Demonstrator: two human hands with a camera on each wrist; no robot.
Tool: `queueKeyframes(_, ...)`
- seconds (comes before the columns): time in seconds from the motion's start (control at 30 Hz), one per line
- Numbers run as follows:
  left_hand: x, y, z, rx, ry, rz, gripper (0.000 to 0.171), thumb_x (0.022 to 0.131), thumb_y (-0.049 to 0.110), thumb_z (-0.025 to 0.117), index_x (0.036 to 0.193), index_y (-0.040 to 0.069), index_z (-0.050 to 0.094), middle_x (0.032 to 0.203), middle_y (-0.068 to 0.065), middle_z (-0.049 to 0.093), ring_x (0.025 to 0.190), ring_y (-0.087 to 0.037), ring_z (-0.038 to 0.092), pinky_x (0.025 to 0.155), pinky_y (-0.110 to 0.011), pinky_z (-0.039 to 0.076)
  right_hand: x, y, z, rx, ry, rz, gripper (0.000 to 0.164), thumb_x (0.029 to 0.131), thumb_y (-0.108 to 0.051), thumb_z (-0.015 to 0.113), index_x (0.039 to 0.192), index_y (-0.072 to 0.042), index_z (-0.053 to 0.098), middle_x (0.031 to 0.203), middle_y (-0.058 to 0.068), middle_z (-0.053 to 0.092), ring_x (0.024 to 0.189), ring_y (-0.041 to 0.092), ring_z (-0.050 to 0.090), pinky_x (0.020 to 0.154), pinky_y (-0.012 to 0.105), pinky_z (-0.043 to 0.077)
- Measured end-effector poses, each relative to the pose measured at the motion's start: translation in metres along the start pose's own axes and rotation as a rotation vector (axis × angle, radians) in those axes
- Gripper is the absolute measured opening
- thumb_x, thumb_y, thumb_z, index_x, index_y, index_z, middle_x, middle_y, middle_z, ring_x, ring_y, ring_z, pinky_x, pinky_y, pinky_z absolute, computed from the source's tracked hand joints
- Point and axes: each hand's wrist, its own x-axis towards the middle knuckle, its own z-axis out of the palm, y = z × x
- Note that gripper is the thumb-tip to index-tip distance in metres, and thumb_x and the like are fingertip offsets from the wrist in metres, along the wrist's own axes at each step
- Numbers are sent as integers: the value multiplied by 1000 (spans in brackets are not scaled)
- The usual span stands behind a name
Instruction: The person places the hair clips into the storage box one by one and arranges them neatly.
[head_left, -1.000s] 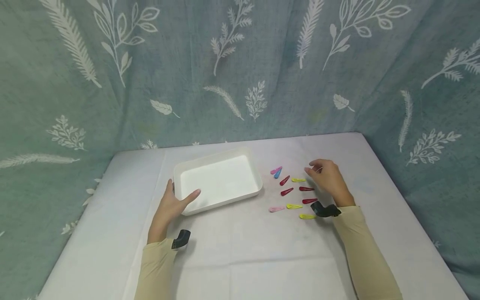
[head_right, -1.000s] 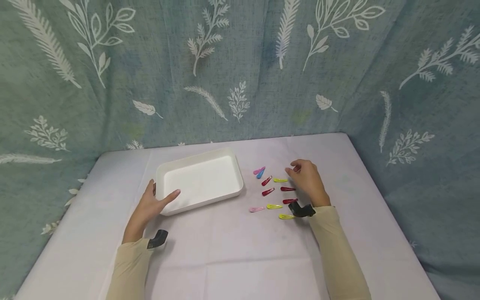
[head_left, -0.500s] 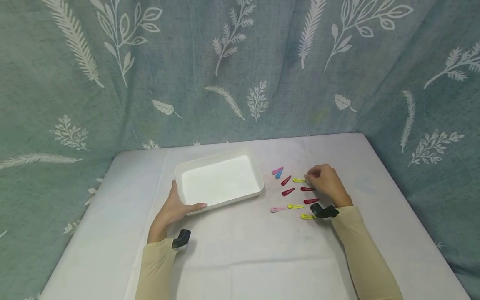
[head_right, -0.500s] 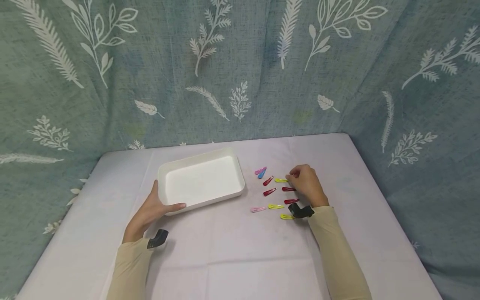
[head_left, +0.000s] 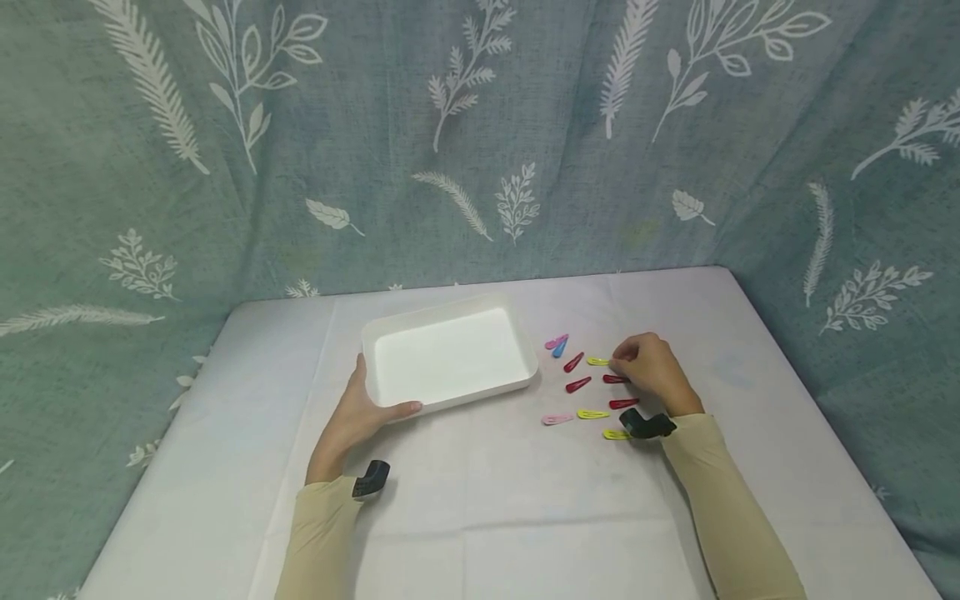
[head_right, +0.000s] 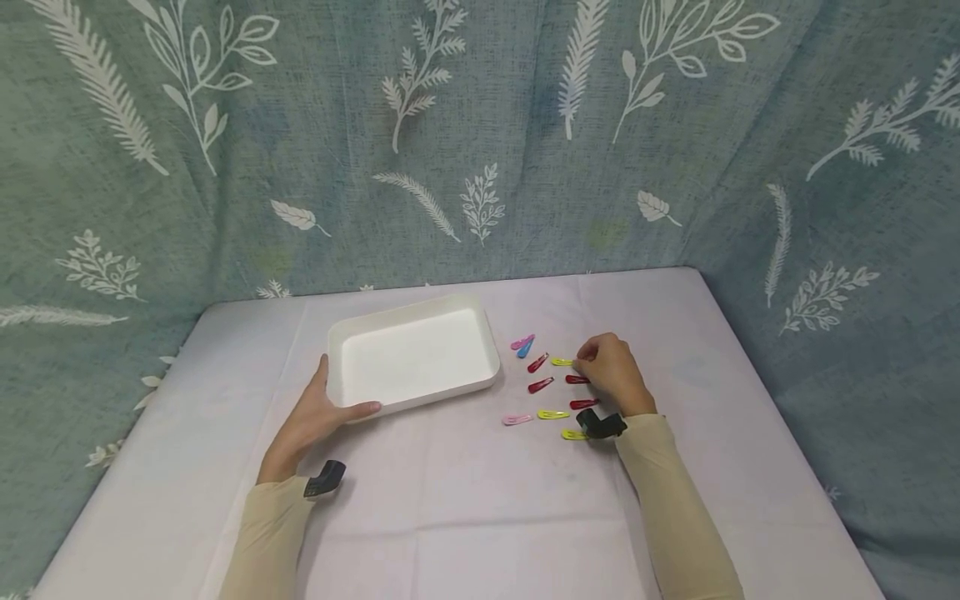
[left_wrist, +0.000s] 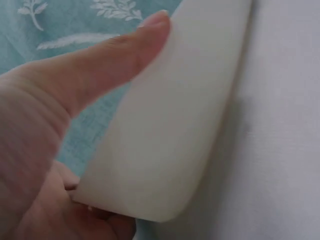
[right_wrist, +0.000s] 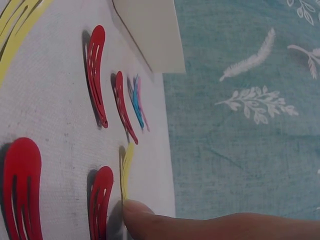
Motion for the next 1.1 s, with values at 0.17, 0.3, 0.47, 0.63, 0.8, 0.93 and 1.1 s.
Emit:
queueKeyframes(0.17, 1, -1, 2, -18, 45, 50, 141, 73, 52, 92, 167, 20, -8, 172, -18, 19, 157, -42, 24, 126, -64, 24, 0, -1, 2, -2, 0, 8, 17, 96, -12, 71, 107, 1, 75, 100, 17, 73, 90, 28, 62, 82, 38, 53)
queueKeyframes(0.3, 2, -4, 3, -24, 69, 65, 135, 72, 54, 92, 168, 26, 0, 168, -15, 31, 152, -39, 34, 122, -65, 30, 0, -1, 3, -9, 5, 1, 15, 96, -11, 71, 105, 1, 76, 98, 17, 73, 89, 27, 62, 81, 36, 52)
queueKeyframes(0.47, 3, -5, 5, -22, 76, 66, 137, 71, 54, 92, 168, 27, -1, 167, -14, 33, 150, -39, 37, 121, -65, 33, 1, -2, 5, -26, 11, 3, 14, 96, -9, 70, 104, 1, 75, 96, 16, 70, 87, 26, 59, 78, 35, 50)
queueKeyframes(0.63, 3, -5, 6, -23, 84, 88, 136, 71, 54, 92, 168, 27, 1, 165, -13, 35, 147, -38, 40, 119, -64, 34, 2, -3, 6, -30, 9, 26, 11, 97, -7, 68, 103, 2, 74, 94, 14, 67, 84, 24, 58, 74, 33, 48)
queueKeyframes(0.8, 4, -7, 5, 1, 77, 76, 139, 71, 58, 90, 168, 26, -4, 170, -14, 27, 154, -39, 32, 122, -65, 30, 2, -3, 6, -34, -12, 45, 11, 99, -6, 65, 104, 3, 71, 91, 13, 64, 81, 23, 56, 69, 31, 46)
queueKeyframes(0.93, 3, -7, 5, 18, 62, 46, 142, 72, 62, 88, 167, 22, -10, 175, -14, 14, 159, -41, 21, 125, -65, 24, 3, -3, 6, -41, -32, 46, 13, 101, -6, 62, 106, 3, 69, 91, 12, 63, 81, 23, 56, 67, 30, 45)
queueKeyframes(1.1, 3, -7, 4, 25, 46, 17, 144, 73, 64, 87, 166, 20, -14, 176, -14, 5, 161, -41, 13, 127, -65, 20, 2, -4, 5, -35, -48, 48, 16, 103, -8, 59, 109, 4, 69, 94, 13, 64, 82, 23, 57, 68, 30, 46)
